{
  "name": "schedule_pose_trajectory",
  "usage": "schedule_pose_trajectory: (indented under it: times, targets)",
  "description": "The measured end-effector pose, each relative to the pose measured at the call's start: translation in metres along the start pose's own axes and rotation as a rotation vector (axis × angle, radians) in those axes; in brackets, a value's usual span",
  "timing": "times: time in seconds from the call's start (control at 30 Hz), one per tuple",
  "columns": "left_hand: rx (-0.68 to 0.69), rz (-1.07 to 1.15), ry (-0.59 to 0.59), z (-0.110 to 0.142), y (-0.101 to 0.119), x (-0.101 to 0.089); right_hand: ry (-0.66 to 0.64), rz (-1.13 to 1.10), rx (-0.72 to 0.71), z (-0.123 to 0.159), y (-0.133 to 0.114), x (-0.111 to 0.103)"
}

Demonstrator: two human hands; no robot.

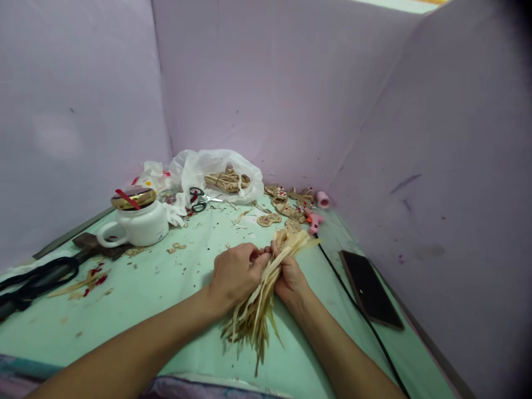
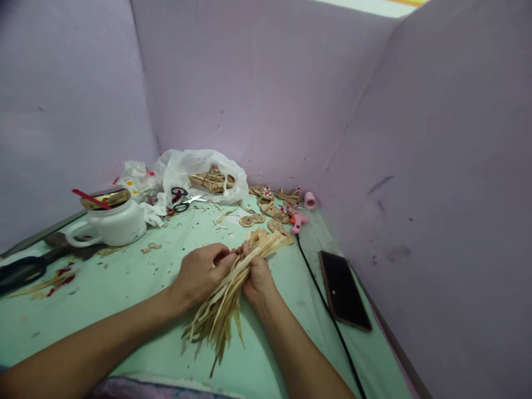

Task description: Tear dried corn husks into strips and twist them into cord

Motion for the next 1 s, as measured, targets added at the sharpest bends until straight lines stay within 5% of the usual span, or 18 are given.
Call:
schedule_pose_trajectory:
  times: [0.13,0.47,0.7,0.83,1.0]
  targets:
    - [0.12,-0.053,0.035,0.006,0.009,0.0,0.006,-0.014,-0.059,0.0,0.001,0.003]
    - [-0.083,0.074,0.036,-0.012,-0.014,0.01,-0.221,0.058,-0.04,0.012,0.005,0.018]
    - [0.065,-0.08,-0.112,-0.006,0.005,0.007,-0.102,0.13,0.033,0.01,0.004,0.009]
    - [-0.029,0.23,-0.069,-0.008,0.003,-0.001,0.017,0.122,-0.232,0.017,-0.018,0.007]
    - [-0.138,0.74,-0.361,-0.004,0.005,0.031,-0.037,0.164,-0.366,0.029,-0.028,0.023]
Point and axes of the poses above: each hand's wrist, its own z-axis away from the middle knuckle, its own x-axis out of the palm, y = z × x, the point moved 7 cm from there along -z, towards the middle knuckle, and after that the axes turned 3 degrees about -x, right-handed, at the moved point
